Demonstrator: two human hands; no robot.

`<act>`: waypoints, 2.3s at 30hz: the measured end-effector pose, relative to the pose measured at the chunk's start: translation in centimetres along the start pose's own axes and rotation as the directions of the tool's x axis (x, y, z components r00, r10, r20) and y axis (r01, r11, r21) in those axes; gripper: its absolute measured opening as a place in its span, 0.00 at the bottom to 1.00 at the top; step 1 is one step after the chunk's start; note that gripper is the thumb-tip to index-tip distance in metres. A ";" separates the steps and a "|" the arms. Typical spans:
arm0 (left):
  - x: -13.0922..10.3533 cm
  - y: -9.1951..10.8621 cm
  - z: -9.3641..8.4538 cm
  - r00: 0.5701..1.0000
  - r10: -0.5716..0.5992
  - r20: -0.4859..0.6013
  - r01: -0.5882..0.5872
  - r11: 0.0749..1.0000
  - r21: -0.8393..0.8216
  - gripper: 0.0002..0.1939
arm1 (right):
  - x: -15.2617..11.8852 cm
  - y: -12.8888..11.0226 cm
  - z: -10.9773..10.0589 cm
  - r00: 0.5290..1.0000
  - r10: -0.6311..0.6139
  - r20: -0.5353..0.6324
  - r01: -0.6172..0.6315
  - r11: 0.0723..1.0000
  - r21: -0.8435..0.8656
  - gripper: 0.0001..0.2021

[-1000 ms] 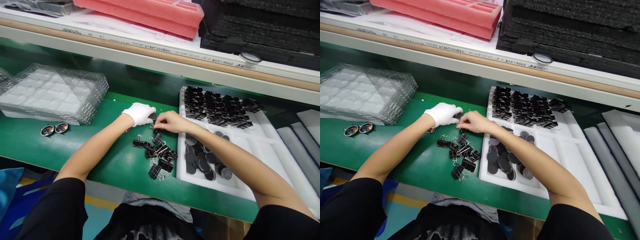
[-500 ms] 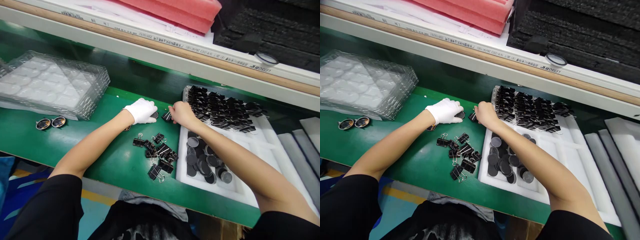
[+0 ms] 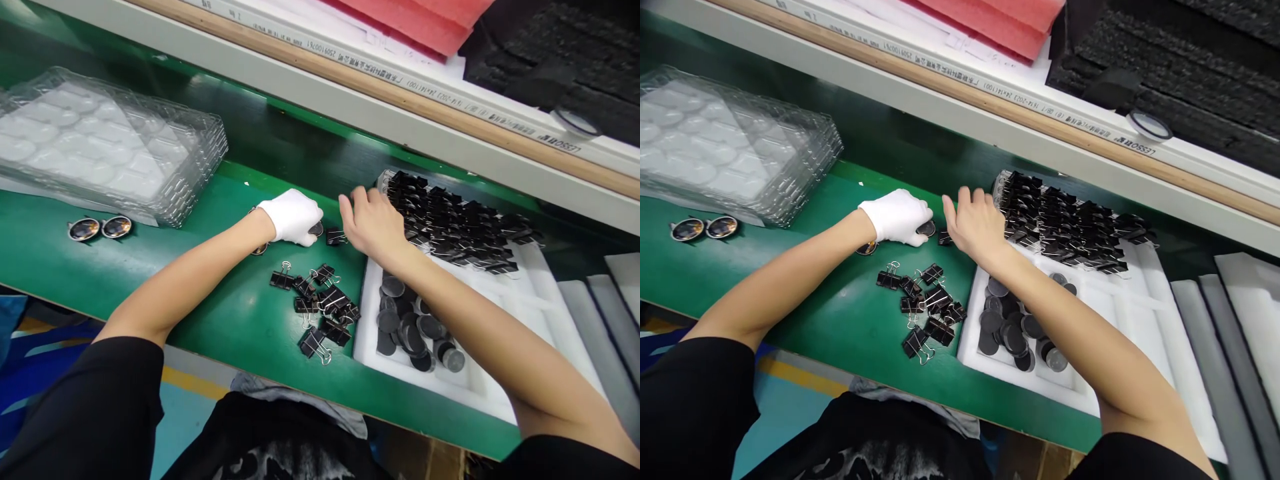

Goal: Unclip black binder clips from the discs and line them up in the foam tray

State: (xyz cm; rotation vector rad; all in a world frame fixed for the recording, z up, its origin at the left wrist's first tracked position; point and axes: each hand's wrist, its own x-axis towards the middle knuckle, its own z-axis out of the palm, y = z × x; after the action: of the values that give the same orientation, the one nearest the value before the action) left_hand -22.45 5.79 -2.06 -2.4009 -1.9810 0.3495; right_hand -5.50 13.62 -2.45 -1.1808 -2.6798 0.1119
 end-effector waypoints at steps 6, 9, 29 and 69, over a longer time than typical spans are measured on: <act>0.0 0.1 -0.1 0.999 0.047 -0.002 -0.047 0.999 0.009 0.19 | 4.0 -0.8 4.2 0.980 0.178 0.087 -0.198 0.904 0.378 0.30; -0.1 0.2 -0.1 0.999 0.041 0.018 -0.041 0.999 -0.012 0.20 | 4.1 -1.0 5.8 0.976 0.176 0.130 -0.213 0.904 0.371 0.31; 0.8 1.0 0.7 0.998 0.056 0.022 -0.054 0.995 -0.085 0.24 | 4.0 0.1 7.1 0.946 0.305 0.112 -0.322 0.834 0.448 0.34; -0.6 -1.3 -0.8 0.994 -0.031 0.101 0.024 0.997 0.072 0.23 | 3.0 -2.3 4.0 0.951 0.294 0.097 -0.309 0.883 0.353 0.30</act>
State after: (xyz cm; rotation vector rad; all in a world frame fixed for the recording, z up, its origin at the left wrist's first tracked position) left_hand -23.70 5.62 -1.01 -2.3560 -2.0039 0.5427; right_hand -10.09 14.35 -5.55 -1.4632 -2.3382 0.6592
